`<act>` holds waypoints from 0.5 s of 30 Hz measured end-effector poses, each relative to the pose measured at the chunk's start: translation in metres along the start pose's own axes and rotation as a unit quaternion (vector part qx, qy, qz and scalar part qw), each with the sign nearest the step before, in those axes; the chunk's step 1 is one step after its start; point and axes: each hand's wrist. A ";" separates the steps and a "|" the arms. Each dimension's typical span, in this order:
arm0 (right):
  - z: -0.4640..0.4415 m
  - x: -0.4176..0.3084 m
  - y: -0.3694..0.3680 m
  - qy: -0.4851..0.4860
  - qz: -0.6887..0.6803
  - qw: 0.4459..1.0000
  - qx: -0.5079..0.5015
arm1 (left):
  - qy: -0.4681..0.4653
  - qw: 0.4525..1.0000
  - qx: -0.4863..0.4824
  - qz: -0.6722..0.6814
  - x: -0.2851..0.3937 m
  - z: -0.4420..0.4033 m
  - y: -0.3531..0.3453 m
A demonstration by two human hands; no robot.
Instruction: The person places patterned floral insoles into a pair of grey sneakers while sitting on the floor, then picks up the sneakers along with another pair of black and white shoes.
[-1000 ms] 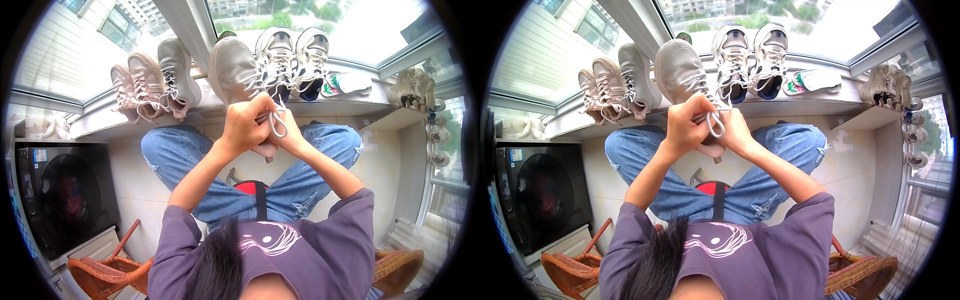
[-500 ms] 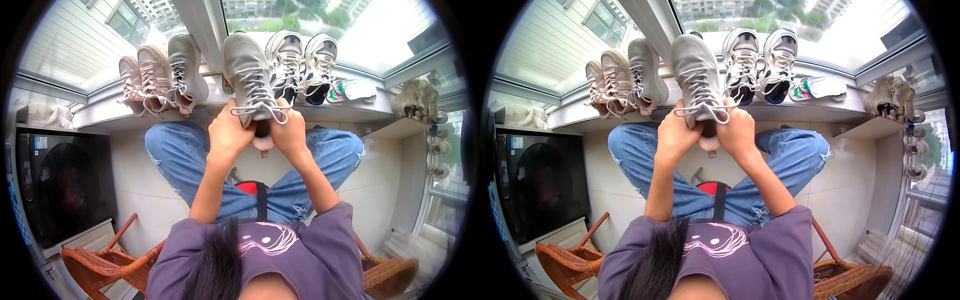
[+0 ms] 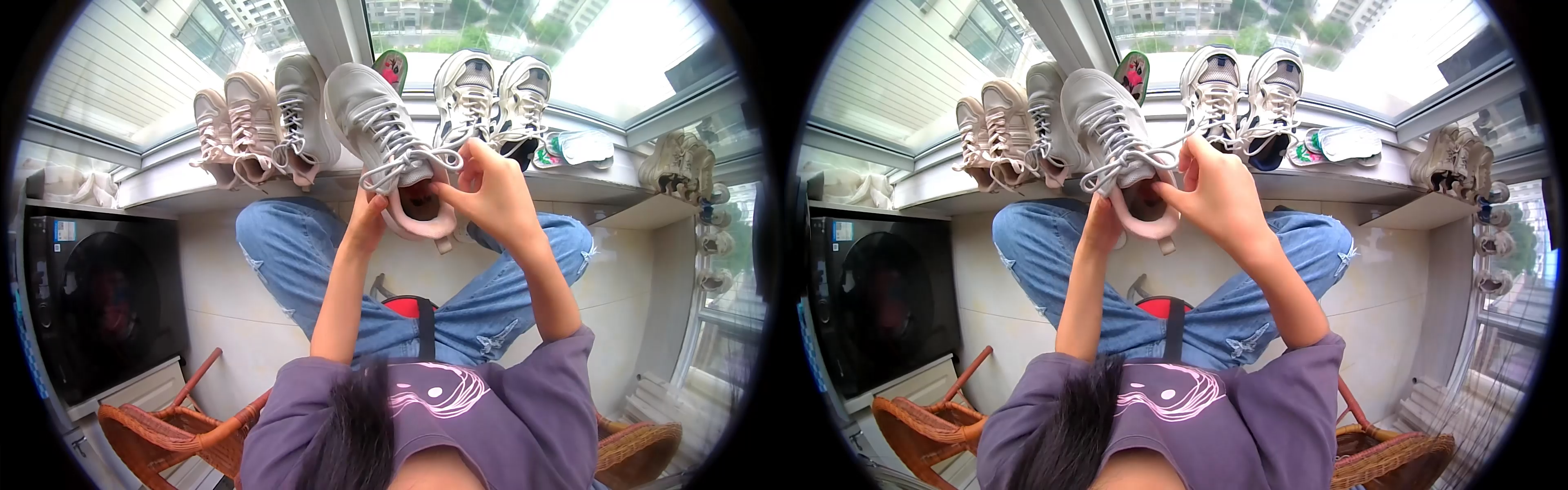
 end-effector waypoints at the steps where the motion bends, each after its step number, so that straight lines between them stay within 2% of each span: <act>1: 0.006 -0.004 0.003 0.021 0.034 0.999 0.014 | -0.019 1.000 0.016 -0.005 -0.003 0.000 0.003; 2: 0.009 -0.006 0.004 0.042 0.069 0.996 0.028 | -0.040 0.999 0.032 -0.010 -0.007 0.000 0.006; 3: 0.009 -0.006 0.004 0.104 0.052 0.993 -0.009 | -0.050 0.997 0.060 -0.018 -0.005 0.000 0.000; 4: 0.007 -0.006 0.005 0.086 0.043 0.990 -0.101 | -0.048 0.997 0.059 -0.016 -0.006 0.000 -0.004; 6: -0.004 0.020 -0.013 0.234 0.116 0.961 -0.089 | -0.081 0.993 0.083 -0.035 -0.006 -0.002 -0.008; 8: -0.006 0.025 -0.020 0.208 0.119 0.969 -0.067 | -0.079 0.992 0.089 -0.038 -0.004 0.001 -0.005; 10: -0.009 0.036 -0.024 0.211 0.115 0.956 -0.168 | -0.037 0.995 0.081 -0.037 0.001 0.005 -0.003; 11: -0.011 0.046 -0.032 0.226 0.058 0.966 -0.112 | -0.028 0.995 0.099 -0.001 0.000 0.006 -0.006; 12: -0.012 0.047 -0.036 0.227 0.059 0.966 -0.112 | -0.029 0.995 0.099 -0.001 -0.002 0.005 -0.008; 14: -0.013 0.047 -0.045 0.155 0.124 0.974 -0.108 | -0.029 0.990 0.086 -0.110 -0.009 0.003 -0.007; 15: -0.016 0.049 -0.052 0.130 0.084 0.983 -0.094 | -0.035 0.987 0.079 -0.133 -0.010 0.001 -0.003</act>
Point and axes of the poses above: each hand's wrist, its own z-axis away from the middle knuckle, its own y-axis out of the back of the hand, x = y × z, and after that the axes turned 15 degrees about -x, right-handed
